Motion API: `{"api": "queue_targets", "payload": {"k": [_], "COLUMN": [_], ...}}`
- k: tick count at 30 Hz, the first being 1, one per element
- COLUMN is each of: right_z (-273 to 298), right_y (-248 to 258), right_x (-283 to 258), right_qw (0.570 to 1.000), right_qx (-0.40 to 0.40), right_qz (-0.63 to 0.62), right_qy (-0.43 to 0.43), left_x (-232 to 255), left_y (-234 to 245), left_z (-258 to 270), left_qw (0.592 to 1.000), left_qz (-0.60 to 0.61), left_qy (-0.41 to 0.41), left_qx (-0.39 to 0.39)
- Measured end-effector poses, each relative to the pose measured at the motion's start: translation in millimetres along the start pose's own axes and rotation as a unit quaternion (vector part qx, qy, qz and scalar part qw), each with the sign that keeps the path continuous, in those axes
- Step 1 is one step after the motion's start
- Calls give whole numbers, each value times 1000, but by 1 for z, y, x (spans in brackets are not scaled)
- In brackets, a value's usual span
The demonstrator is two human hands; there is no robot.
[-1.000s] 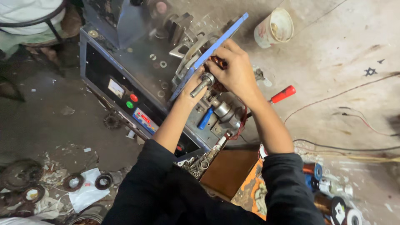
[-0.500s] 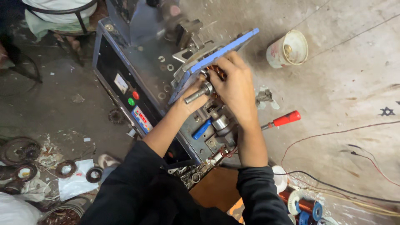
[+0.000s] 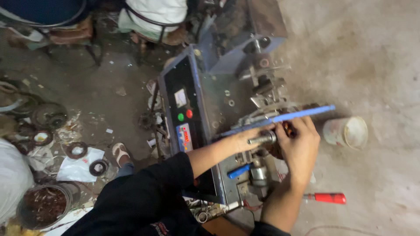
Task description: The person operates a wire-winding machine, feeding copper wire onto a small cylindrical core and pressing a green button to start the machine. They repeatedly adjust the wire and core, then remove the finished coil and place it aside.
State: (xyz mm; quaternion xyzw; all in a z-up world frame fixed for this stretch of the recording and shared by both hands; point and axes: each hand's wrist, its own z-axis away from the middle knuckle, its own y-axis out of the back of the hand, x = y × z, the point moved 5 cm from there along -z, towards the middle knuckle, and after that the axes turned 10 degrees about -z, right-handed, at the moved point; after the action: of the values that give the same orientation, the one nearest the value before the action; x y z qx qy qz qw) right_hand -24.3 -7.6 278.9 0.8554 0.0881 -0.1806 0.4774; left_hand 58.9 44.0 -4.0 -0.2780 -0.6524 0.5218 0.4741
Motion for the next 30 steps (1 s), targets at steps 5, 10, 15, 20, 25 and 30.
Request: {"api": "queue_targets", "payload": {"k": [5, 10, 15, 20, 25, 30], "right_z": [0, 1, -2, 2, 2, 2], "right_y": [0, -1, -1, -2, -1, -2], "right_x": [6, 5, 4, 11, 11, 11], "right_qw": [1000, 1000, 1000, 1000, 1000, 1000], "right_qx": [4, 2, -2, -12, -11, -15], "right_qz": [0, -6, 10, -8, 9, 4], "right_qy": [-5, -10, -8, -27, -6, -19], "left_x": [1, -18, -26, -31, -23, -22], "left_y": [-8, 8, 18, 19, 12, 5], "left_z": [-3, -8, -16, -6, 1, 7], "left_qw": [993, 997, 997, 995, 991, 988], "left_qz": [7, 30, 17, 42, 42, 33], "left_qy": [-46, 4, 45, -6, -23, 2], "left_qx": [-107, -73, -52, -87, -128, -149]}}
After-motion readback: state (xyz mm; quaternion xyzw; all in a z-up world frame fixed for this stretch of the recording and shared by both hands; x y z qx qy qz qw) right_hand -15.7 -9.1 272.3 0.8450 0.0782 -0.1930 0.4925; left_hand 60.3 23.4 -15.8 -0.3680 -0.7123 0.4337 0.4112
